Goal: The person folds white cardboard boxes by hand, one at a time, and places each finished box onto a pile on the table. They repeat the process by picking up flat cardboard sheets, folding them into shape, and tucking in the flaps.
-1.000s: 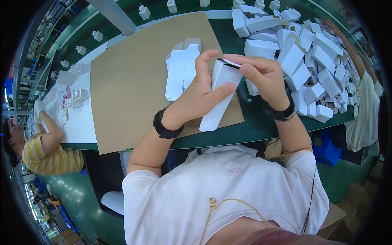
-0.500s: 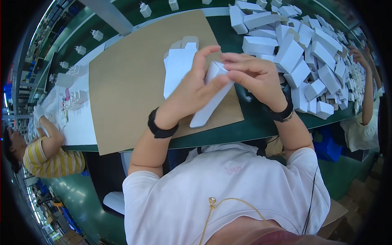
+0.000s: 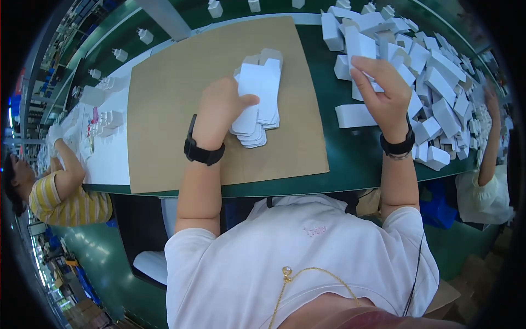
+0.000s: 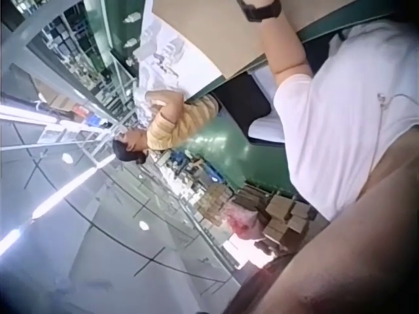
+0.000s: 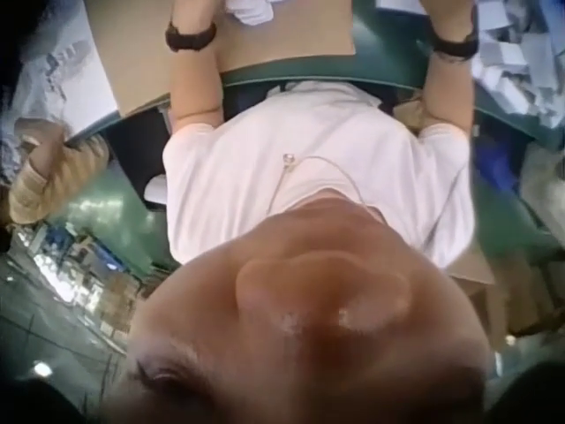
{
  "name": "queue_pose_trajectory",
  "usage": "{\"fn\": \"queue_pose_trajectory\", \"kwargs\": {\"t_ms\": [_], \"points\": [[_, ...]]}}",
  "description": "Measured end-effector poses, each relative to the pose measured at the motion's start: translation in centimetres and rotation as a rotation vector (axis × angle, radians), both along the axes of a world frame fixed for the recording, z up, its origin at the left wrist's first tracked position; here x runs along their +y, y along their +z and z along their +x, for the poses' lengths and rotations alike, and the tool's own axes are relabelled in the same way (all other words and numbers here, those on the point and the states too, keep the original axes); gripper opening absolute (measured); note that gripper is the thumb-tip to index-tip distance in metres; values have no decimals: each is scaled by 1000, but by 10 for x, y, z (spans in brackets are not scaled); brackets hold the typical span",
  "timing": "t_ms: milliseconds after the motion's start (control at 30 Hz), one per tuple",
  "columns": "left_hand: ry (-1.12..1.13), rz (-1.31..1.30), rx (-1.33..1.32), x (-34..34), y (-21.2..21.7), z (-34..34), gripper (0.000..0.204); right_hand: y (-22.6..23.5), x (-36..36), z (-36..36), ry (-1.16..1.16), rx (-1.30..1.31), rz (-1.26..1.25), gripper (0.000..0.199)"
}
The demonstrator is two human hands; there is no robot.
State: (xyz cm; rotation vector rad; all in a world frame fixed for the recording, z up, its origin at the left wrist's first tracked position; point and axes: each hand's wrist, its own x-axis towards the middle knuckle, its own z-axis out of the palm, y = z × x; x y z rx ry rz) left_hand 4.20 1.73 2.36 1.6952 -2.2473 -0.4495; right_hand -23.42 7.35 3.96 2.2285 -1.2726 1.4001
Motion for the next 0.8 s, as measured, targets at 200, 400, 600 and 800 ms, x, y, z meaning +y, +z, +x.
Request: {"fn": "queue_pose_trajectory", "kwargs": {"t_ms": [200,400,600,800], "points": [[-220,171,458,16,3,-18,32,-14,5,43,138,-370,688,38],[-376,101,569,36,1,-36,23,-31,5,46,300,-244,623,45],[-474,118,683,41,-9,-42,22,-16,6,54,278,-402,634,46],[-580,1,764,29,-20,-46,39,-15,2,32,292,-264,670,33]]}}
